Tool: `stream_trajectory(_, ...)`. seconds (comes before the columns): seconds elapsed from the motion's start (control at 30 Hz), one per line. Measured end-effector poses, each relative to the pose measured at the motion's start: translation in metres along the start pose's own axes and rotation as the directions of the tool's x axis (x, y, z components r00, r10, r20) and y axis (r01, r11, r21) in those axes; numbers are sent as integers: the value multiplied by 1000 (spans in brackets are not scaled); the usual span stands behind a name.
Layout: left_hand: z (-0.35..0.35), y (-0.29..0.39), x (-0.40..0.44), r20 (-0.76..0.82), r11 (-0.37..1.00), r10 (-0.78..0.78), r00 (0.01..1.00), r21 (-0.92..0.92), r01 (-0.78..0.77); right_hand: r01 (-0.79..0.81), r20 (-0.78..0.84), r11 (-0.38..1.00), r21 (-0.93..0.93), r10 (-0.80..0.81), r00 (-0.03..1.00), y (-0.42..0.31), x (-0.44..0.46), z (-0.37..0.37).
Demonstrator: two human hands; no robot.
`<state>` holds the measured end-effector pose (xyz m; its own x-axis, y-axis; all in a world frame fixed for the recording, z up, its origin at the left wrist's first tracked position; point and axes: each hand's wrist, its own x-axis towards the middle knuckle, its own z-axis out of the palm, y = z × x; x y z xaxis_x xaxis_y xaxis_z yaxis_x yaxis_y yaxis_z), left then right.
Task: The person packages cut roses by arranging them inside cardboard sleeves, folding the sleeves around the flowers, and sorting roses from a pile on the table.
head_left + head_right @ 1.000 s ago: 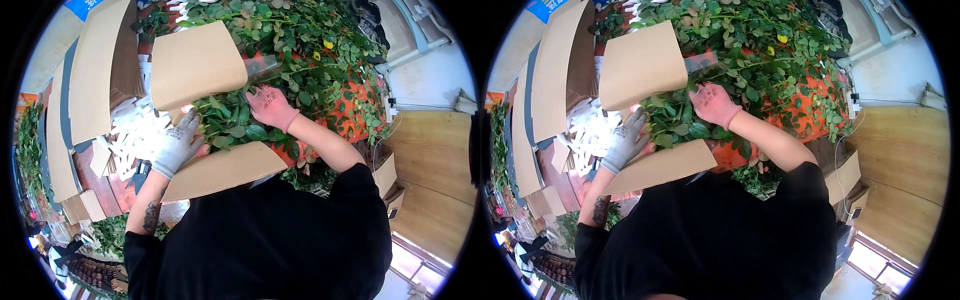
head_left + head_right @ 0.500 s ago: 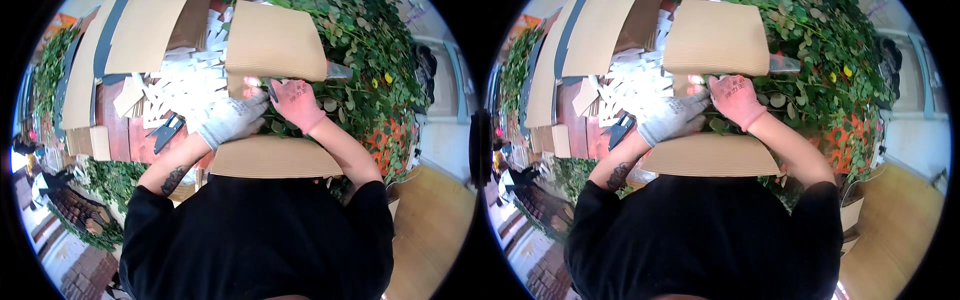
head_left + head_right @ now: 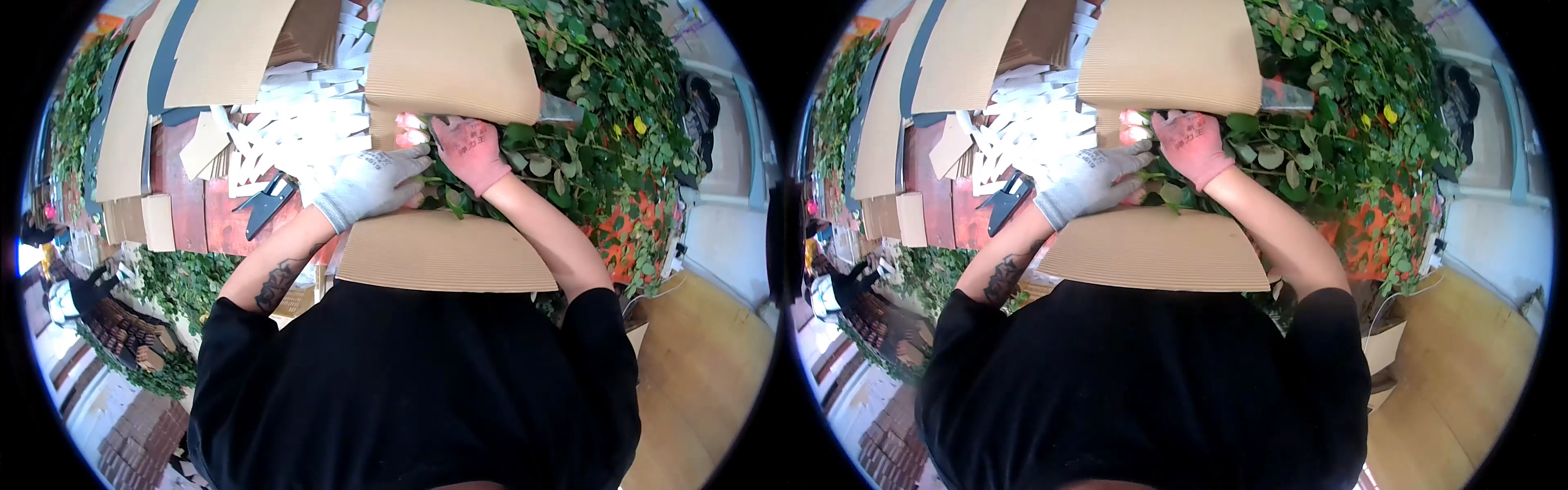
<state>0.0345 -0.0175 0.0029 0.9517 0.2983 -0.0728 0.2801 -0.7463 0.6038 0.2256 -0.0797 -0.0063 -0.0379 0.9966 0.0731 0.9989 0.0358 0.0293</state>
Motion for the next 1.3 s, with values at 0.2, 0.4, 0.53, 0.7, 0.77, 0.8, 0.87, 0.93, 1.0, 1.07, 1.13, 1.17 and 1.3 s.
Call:
stream_trajectory(0.2, 0, -4, -2, -45, 997, -17, 999, -82, 13, 10, -178, 997, 72, 3, 984, 6, -3, 12)
stream_trajectory(0.4, -3, -6, 1, -115, 986, 29, 993, -159, -47, 53, -211, 994, 93, -32, 977, 6, -3, 12)
stream_trajectory(0.53, -20, -14, 6, 92, 835, -178, 980, -513, 200, 48, -142, 992, 114, -31, 989, 6, -2, 3)
stream_trajectory(0.7, -32, -28, 19, 118, 915, -126, 985, -369, 161, 1, -35, 977, 215, 7, 999, 5, -17, -38)
stream_trajectory(0.77, -40, -21, 18, 188, 864, -210, 959, -423, 272, 35, 8, 978, 207, -37, 999, 5, -22, -40)
stream_trajectory(0.8, -37, -24, 17, 190, 864, -211, 959, -422, 273, 62, 50, 978, 197, -73, 996, 6, -23, -40)
stream_trajectory(0.87, -29, -30, 16, -150, 872, -128, 980, -488, 39, 45, 89, 978, 206, -65, 994, 3, -22, -32)
stream_trajectory(0.93, -35, -25, 15, -165, 897, -85, 983, -442, 4, 18, 140, 989, 145, -38, 989, 1, -20, -24)
stream_trajectory(1.0, -35, -22, 16, -182, 918, -46, 982, -395, -30, 44, 90, 986, 164, -59, 994, 0, -19, -15)
stream_trajectory(1.07, -30, -20, 17, -133, 986, 135, 982, -78, -146, 74, 39, 981, 182, -82, 996, -1, -19, -13)
stream_trajectory(1.13, -26, -27, 15, -52, 989, 108, 993, -95, -113, 96, 72, 984, 149, -107, 992, -1, -16, -18)
stream_trajectory(1.17, -25, -32, 15, 32, 991, 83, 996, -107, -79, 102, 71, 984, 149, -114, 991, -1, -17, -22)
stream_trajectory(1.3, -18, -38, 11, 7, 984, 125, 992, -130, -123, 150, 147, 967, 204, -182, 972, -3, -26, -25)
